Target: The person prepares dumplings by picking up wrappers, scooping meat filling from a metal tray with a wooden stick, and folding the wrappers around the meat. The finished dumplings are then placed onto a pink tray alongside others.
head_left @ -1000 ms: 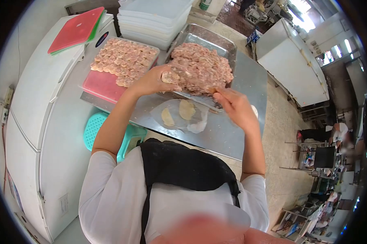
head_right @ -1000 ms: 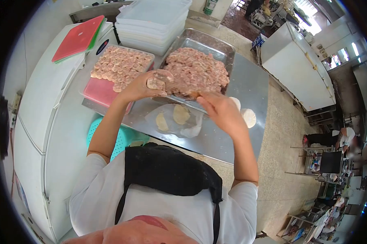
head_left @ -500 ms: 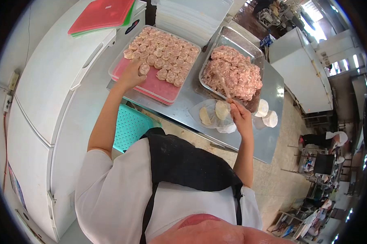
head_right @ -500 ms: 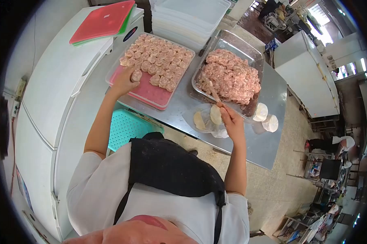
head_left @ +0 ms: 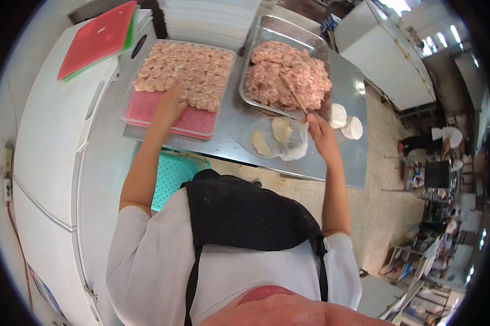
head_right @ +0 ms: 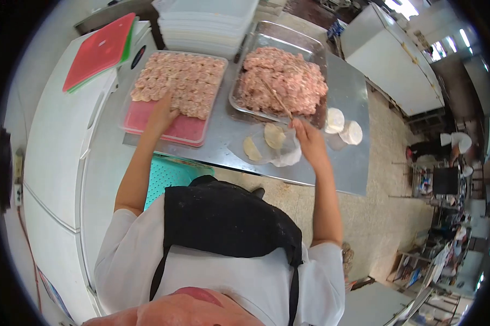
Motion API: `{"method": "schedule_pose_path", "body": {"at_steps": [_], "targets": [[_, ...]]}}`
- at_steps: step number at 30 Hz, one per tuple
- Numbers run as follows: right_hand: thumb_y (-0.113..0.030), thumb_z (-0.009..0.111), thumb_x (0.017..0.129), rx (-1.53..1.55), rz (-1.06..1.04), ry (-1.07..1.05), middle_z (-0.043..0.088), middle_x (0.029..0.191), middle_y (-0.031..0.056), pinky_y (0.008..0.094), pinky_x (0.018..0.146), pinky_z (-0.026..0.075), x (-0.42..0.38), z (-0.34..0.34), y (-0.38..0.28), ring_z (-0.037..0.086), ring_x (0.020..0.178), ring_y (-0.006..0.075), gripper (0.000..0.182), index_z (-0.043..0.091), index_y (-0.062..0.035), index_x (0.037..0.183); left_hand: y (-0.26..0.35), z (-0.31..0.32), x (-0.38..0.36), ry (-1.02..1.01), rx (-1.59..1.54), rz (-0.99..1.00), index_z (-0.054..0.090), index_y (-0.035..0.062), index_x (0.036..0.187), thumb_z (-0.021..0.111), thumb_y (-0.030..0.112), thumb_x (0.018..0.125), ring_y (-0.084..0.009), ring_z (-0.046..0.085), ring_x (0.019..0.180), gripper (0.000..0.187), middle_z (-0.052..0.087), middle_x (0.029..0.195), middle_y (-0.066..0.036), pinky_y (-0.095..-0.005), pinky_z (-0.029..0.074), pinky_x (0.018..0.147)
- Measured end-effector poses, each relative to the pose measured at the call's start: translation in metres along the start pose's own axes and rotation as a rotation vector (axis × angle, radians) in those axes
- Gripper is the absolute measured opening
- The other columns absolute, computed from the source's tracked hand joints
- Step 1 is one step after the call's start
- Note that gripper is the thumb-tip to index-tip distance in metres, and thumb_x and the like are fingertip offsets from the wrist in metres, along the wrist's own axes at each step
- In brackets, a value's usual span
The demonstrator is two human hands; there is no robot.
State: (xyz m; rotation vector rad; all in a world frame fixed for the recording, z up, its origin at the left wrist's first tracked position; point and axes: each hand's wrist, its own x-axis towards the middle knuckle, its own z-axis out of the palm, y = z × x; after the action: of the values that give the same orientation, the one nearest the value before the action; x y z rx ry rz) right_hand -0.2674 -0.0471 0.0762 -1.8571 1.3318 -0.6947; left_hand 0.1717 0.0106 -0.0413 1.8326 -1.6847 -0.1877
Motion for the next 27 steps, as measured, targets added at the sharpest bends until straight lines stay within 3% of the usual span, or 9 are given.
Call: {"method": "schedule_pose_path", "body": {"at_steps": [2,4,7,8,10,12,17,21,27], "targets": [[-0.035,0.050,0.096,-0.495,-0.302,0.104,0.060,0.067,0.0161,0.0417,0.057,0.043,0.020,-0.035,0.013,0.060,0.063,0.0327,0.035,0.064,-0.0034,0.089,0.017,-0.020,-0.001,-0.076,-0.036,-0.028,0.036,-0.0035,0.135,0.071,0.014,0.073,-0.0391,0.049,0.119,0.073,0.049,0.128,-0.029,-0.0411,0.041,0.100],[-0.034,0.051,0.093,-0.811,-0.224,-0.002,0.062,0.082,0.0218,0.0491,0.066,0.046,0.037,-0.078,-0.009,0.059,0.079,0.0414,0.033,0.064,-0.0044,0.088,0.039,-0.043,-0.006,-0.142,-0.065,-0.067,0.038,-0.0027,0.135,0.071,0.014,0.073,-0.0383,0.049,0.120,0.072,0.049,0.129,-0.027,-0.0408,0.040,0.100],[-0.038,0.053,0.093,-1.026,-0.159,-0.001,0.066,0.086,0.0146,0.0456,0.069,0.048,0.073,-0.109,-0.020,0.061,0.080,0.0393,0.037,0.068,-0.0043,0.091,0.077,-0.053,-0.009,-0.203,0.106,-0.198,0.043,0.0020,0.134,0.071,0.015,0.075,-0.0353,0.047,0.124,0.066,0.050,0.132,-0.021,-0.0391,0.038,0.103],[-0.038,0.053,0.093,-1.025,-0.163,-0.003,0.066,0.086,0.0146,0.0456,0.069,0.048,0.090,-0.111,-0.008,0.061,0.080,0.0393,0.037,0.068,-0.0043,0.091,0.098,-0.048,-0.006,-0.108,0.045,-0.062,0.048,0.0026,0.129,0.069,0.015,0.077,-0.0342,0.050,0.119,0.058,0.053,0.128,-0.019,-0.0389,0.040,0.100],[-0.032,0.049,0.093,-0.915,-0.474,0.077,0.065,0.079,0.0176,0.0485,0.067,0.049,0.116,-0.097,0.034,0.063,0.077,0.0377,0.033,0.067,-0.0077,0.081,0.142,-0.028,-0.005,-0.013,-0.010,0.066,0.053,0.0032,0.124,0.068,0.016,0.078,-0.0331,0.054,0.115,0.050,0.056,0.125,-0.017,-0.0387,0.042,0.097],[-0.030,0.049,0.093,-0.923,-0.503,-0.039,0.066,0.076,0.0159,0.0481,0.068,0.050,0.113,-0.064,0.054,0.064,0.075,0.0361,0.034,0.067,-0.0072,0.077,0.185,0.001,-0.005,-0.187,-0.325,0.035,0.060,0.0030,0.111,0.065,0.015,0.080,-0.0320,0.059,0.102,0.033,0.060,0.115,-0.013,-0.0376,0.046,0.089],[-0.031,0.049,0.093,-0.867,-0.479,-0.240,0.065,0.073,0.0173,0.0475,0.066,0.051,0.092,-0.058,0.082,0.065,0.072,0.0359,0.037,0.066,-0.0036,0.075,0.218,0.110,-0.028,-0.306,-0.235,0.144,0.065,0.0046,0.097,0.064,0.012,0.079,-0.0328,0.058,0.094,0.020,0.059,0.103,-0.013,-0.0391,0.047,0.084],[-0.033,0.050,0.092,-0.925,-0.477,-0.447,0.066,0.072,0.0165,0.0467,0.064,0.051,0.084,-0.070,0.103,0.065,0.071,0.0349,0.039,0.067,-0.0036,0.074,0.242,0.164,-0.025,-0.151,-0.204,0.334,0.064,0.0047,0.091,0.063,0.010,0.077,-0.0318,0.057,0.090,0.015,0.059,0.091,-0.013,-0.0402,0.047,0.081],[-0.033,0.053,0.091,-1.148,-0.606,-0.326,0.068,0.078,0.0132,0.0440,0.063,0.052,0.089,-0.151,0.028,0.067,0.074,0.0314,0.036,0.069,-0.0048,0.075,0.242,0.144,-0.014,-0.223,-0.086,0.167,0.067,0.0044,0.089,0.064,0.012,0.079,-0.0298,0.058,0.096,0.013,0.062,0.096,-0.012,-0.0374,0.046,0.085]]}}
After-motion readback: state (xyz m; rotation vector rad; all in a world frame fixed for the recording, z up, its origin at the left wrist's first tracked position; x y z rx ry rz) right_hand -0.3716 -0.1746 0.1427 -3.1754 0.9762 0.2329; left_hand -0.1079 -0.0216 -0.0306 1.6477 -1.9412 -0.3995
